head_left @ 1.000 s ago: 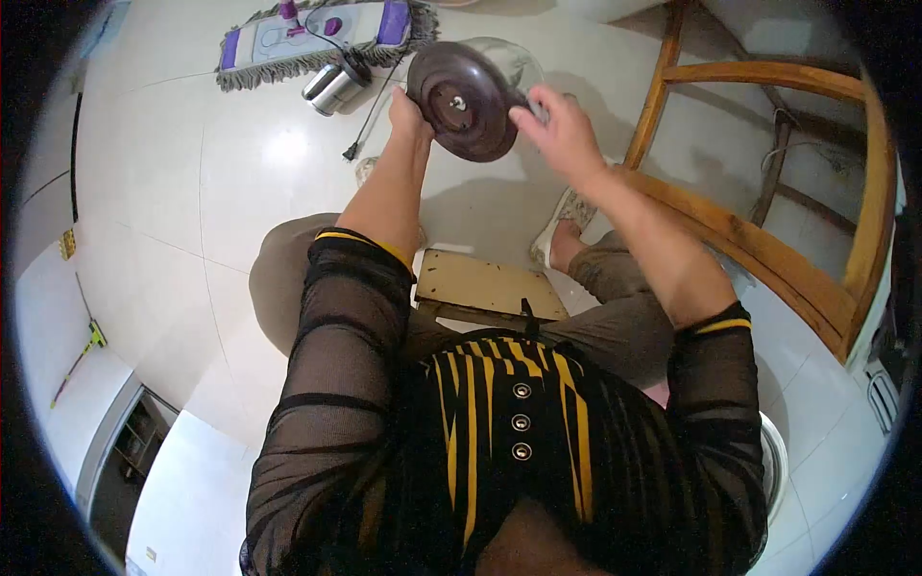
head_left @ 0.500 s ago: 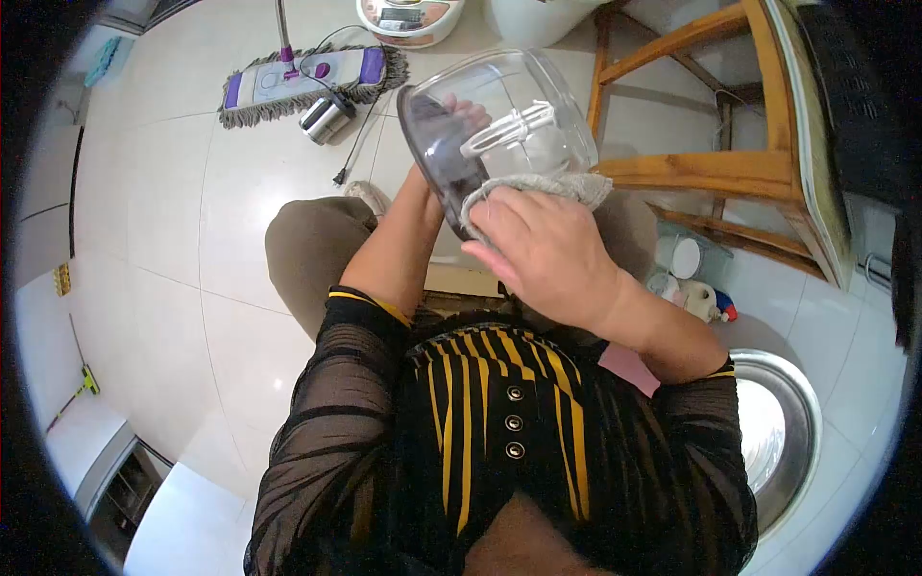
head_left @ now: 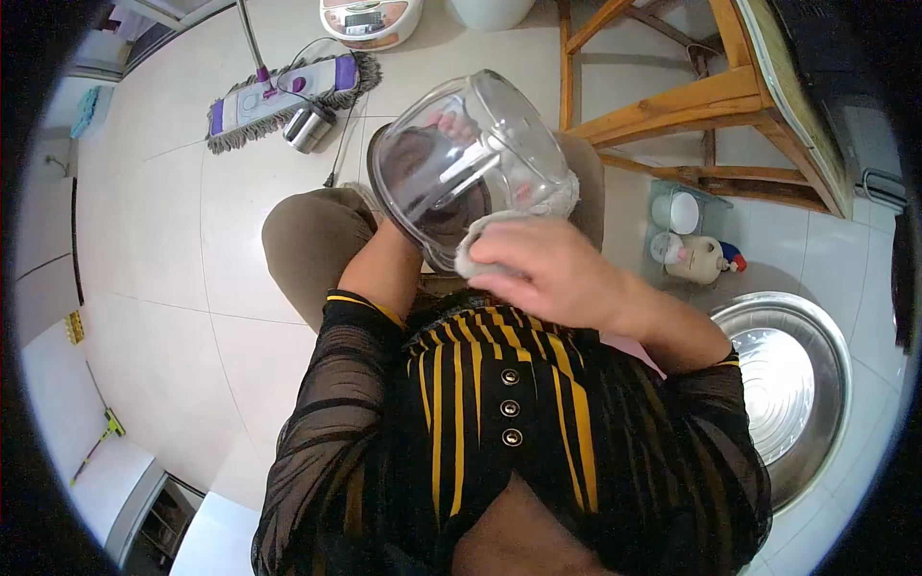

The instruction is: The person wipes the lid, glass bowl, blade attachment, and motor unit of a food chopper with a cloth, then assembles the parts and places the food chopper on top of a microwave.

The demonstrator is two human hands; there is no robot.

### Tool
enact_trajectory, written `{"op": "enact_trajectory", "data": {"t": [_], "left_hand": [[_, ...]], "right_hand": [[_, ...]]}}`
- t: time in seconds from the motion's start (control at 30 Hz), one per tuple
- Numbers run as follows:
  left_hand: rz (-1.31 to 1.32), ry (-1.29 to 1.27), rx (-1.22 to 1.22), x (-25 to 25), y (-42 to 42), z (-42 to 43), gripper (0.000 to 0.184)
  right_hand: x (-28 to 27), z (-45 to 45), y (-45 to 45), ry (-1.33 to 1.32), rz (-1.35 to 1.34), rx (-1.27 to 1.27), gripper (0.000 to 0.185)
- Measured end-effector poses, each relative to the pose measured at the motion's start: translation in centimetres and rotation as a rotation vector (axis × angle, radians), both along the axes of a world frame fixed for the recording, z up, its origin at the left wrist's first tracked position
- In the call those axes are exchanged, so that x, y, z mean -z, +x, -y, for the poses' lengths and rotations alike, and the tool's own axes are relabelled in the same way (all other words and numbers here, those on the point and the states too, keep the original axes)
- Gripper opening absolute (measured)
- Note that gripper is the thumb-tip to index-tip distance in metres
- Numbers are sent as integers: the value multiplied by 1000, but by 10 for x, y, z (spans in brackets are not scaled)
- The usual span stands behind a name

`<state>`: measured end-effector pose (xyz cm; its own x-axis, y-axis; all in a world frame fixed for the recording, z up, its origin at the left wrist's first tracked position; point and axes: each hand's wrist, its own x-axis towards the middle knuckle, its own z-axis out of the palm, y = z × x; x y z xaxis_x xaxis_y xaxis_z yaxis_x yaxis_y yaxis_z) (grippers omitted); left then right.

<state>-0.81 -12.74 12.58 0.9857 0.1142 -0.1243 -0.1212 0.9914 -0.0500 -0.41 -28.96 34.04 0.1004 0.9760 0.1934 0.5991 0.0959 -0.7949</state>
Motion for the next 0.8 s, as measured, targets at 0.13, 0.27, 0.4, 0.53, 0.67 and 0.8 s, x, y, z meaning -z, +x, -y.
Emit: {"op": "enact_trajectory", "data": {"t": [0.13, 0.27, 0.4, 0.53, 0.67, 0.8], "left_hand": [[21, 12, 26, -4, -1, 5, 24], [30, 4, 46, -7, -6, 6, 24], [31, -7, 49, -9, -2, 3, 24], [65, -7, 64, -12, -4, 8, 25], [84, -14, 58, -5, 38, 4, 25], [97, -20, 19, -8, 14, -4, 25]], "right_hand": [[-35, 30, 26, -125, -551, 542, 18], [-70, 60, 61, 371, -674, 1036, 36], [-113, 78, 80, 523, -1074, 546, 47], [-82, 40, 81, 411, 140, 450, 36], [4, 2, 65, -69, -105, 139, 37], [25, -15, 63, 131, 295, 37, 36]]}}
